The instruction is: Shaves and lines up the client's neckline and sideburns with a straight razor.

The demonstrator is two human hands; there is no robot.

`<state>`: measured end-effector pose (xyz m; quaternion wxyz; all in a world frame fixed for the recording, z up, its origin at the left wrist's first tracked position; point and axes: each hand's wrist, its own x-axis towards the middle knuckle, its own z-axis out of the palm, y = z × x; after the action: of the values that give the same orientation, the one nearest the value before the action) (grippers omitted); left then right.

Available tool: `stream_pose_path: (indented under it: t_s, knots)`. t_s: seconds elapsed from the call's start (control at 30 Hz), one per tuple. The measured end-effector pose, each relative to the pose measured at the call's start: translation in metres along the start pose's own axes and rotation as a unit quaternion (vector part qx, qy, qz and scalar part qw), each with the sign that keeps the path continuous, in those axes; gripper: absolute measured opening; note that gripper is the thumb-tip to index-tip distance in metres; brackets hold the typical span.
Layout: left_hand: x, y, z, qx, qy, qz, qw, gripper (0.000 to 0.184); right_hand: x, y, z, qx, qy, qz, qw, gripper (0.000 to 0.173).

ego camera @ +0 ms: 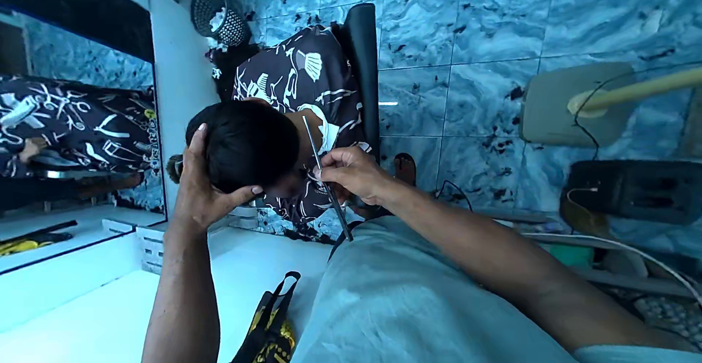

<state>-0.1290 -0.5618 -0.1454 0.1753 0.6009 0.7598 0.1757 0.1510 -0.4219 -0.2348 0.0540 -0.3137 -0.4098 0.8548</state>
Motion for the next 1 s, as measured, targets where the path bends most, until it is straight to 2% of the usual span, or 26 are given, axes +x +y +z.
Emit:
stream_pose_path:
  t_s: [0.07, 0.2, 0.33, 0.43, 0.6, 0.73, 0.83, 1.0]
  knots:
    - [0.01, 0.001, -0.008, 0.01, -0.02, 0.001, 1.0, 0.132, -0.003, 0.003, 0.009, 0.011, -0.003, -0.019, 1.0, 0.014]
    - [0.031, 0.005, -0.018, 0.003, -0.042, 0.0, 0.999, 0.13, -0.003, 0.006, 0.013, 0.059, 0.045, 0.003, 0.997, 0.015]
    - [0.049, 0.0, -0.026, -0.017, -0.065, 0.027, 0.997, 0.129, -0.004, 0.008, 0.02, 0.065, 0.017, -0.035, 0.997, 0.015]
    - [0.059, -0.003, -0.028, -0.049, -0.077, 0.042, 0.995, 0.127, -0.004, 0.008, 0.025, 0.092, 0.061, -0.032, 0.993, 0.015]
    - [0.077, -0.006, -0.035, -0.025, -0.096, 0.071, 0.993, 0.123, -0.004, 0.003, 0.035, 0.116, 0.067, -0.053, 0.99, 0.013]
    - [0.086, -0.011, -0.041, -0.011, -0.103, 0.074, 0.992, 0.123, 0.004, 0.007, 0.038, 0.158, 0.111, -0.03, 0.981, 0.018]
    - [0.089, -0.016, -0.044, -0.026, -0.111, 0.076, 0.991, 0.123, 0.007, 0.009, 0.048, 0.124, 0.083, -0.056, 0.987, 0.014]
    - [0.096, -0.018, -0.044, -0.044, -0.123, 0.084, 0.988, 0.121, 0.017, 0.019, 0.057, 0.142, 0.137, -0.061, 0.978, 0.018]
